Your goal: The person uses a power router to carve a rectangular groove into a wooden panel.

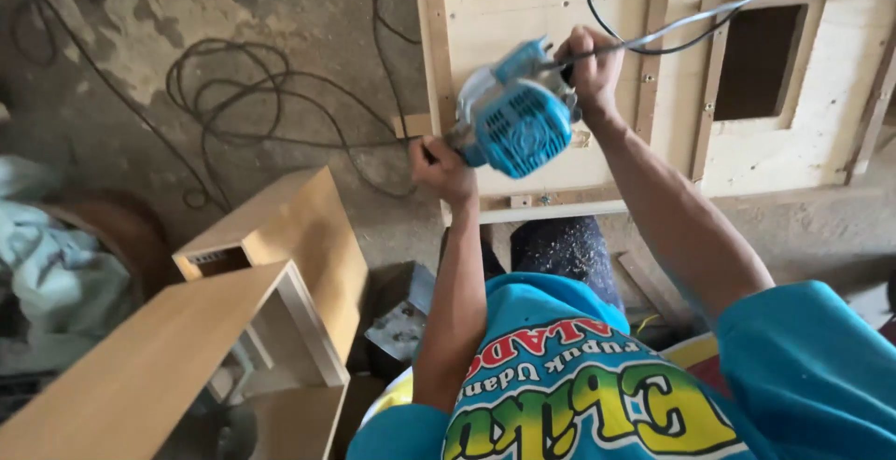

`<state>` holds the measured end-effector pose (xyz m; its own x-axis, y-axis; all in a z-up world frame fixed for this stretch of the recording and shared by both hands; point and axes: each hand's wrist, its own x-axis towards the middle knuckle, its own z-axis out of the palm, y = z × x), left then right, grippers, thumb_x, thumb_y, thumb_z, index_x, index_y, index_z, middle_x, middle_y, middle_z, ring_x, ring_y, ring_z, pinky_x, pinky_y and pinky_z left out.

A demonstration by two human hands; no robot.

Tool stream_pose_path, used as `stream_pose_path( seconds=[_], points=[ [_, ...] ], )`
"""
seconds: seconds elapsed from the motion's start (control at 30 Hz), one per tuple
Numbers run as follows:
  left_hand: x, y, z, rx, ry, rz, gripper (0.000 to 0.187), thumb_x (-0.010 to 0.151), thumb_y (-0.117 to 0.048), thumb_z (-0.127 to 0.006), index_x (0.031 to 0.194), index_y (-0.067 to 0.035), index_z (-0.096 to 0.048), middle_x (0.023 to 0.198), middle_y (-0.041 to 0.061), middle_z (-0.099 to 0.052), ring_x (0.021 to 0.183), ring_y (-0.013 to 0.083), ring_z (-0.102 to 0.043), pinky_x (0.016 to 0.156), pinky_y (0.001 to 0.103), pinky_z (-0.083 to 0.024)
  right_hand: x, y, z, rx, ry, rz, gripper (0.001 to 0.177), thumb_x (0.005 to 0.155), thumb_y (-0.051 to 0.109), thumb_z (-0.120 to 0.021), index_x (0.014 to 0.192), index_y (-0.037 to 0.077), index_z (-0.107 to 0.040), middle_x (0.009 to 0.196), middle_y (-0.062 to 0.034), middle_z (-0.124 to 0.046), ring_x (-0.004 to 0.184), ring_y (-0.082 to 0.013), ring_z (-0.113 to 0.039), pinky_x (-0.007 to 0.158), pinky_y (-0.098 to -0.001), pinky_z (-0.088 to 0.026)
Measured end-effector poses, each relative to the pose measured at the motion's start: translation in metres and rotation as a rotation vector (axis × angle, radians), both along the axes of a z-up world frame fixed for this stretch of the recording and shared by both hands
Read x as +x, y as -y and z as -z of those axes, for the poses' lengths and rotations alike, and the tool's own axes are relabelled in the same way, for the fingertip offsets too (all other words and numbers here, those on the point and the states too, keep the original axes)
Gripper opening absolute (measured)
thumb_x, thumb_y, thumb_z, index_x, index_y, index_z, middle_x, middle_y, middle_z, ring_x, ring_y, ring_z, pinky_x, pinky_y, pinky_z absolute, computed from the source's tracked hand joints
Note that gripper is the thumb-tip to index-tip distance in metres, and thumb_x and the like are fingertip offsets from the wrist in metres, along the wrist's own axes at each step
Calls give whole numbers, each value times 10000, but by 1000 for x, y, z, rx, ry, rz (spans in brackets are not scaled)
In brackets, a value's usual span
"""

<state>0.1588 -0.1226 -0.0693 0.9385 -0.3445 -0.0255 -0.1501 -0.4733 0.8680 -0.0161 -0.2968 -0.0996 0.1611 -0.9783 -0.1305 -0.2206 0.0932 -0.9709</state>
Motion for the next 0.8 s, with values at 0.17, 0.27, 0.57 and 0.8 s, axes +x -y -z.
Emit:
stream_pose_path(
  seconds=[0.17, 0.27, 0.57, 0.8],
  points=[
    [10, 22, -12, -46, 3, -40, 319, 998, -300, -529, 829, -40, -607, 681, 177, -601, 610, 305, -591, 593, 435, -471, -4, 10, 22, -45, 84, 4, 507, 1077, 396, -580, 778, -5, -659, 676, -28, -605, 618, -99, -507, 560, -304, -378],
    [31, 31, -13, -65, -28, 77, 327, 1022, -306, -508, 845, -46, -593, 702, 185, -580, 615, 306, -561, 601, 436, -471, -21, -14, 41, -123, 49, 44, 486, 1140, 358, -566, 824, -10, -589, 714, -36, -530, 669, -121, -466, 606, -318, -367],
    [76, 69, -10, -71, 16, 663, 312, 994, -306, -538, 838, -45, -613, 737, 211, -644, 701, 407, -684, 582, 466, -495, -33, -91, 35, 14, 169, 391, 447, 1080, 323, -494, 778, 16, -611, 691, -7, -578, 634, -86, -493, 570, -288, -399],
    [64, 59, -27, -44, -47, 536, 282, 981, -266, -528, 830, -42, -609, 671, 194, -612, 598, 344, -649, 549, 451, -480, -17, -60, 21, -4, 61, 412, 452, 1061, 264, -544, 687, 12, -581, 598, 9, -507, 565, -89, -424, 525, -311, -302]
  ],
)
